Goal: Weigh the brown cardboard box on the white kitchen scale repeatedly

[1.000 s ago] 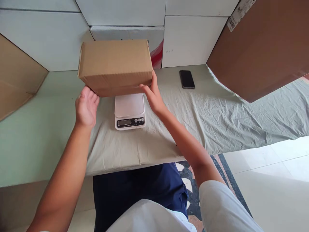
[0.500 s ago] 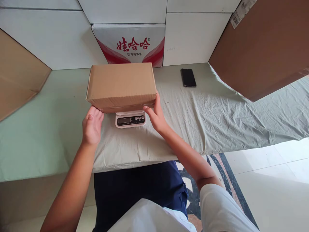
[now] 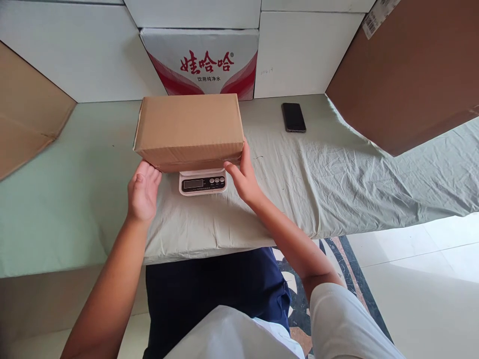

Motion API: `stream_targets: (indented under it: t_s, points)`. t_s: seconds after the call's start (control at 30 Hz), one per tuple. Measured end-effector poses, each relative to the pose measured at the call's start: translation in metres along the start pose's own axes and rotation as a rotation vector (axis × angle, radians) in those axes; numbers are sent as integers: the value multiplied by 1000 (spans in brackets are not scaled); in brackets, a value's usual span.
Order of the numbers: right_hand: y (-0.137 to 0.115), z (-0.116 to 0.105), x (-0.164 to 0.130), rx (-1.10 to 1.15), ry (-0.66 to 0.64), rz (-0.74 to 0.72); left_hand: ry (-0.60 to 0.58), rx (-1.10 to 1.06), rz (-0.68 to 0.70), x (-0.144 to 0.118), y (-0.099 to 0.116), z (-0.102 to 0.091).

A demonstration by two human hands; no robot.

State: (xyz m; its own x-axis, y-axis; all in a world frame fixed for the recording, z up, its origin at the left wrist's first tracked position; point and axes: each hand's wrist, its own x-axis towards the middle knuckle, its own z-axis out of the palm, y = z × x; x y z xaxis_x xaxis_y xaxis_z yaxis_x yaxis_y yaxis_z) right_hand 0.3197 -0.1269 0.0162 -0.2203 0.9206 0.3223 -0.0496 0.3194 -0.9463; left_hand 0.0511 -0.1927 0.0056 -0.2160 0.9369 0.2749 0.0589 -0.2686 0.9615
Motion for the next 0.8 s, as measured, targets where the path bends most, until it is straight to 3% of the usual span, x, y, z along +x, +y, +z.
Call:
stream_targets:
  t_s: [0.8]
  points:
    - [-6, 0, -2, -32, -11, 37, -20, -17, -4, 0, -3, -3]
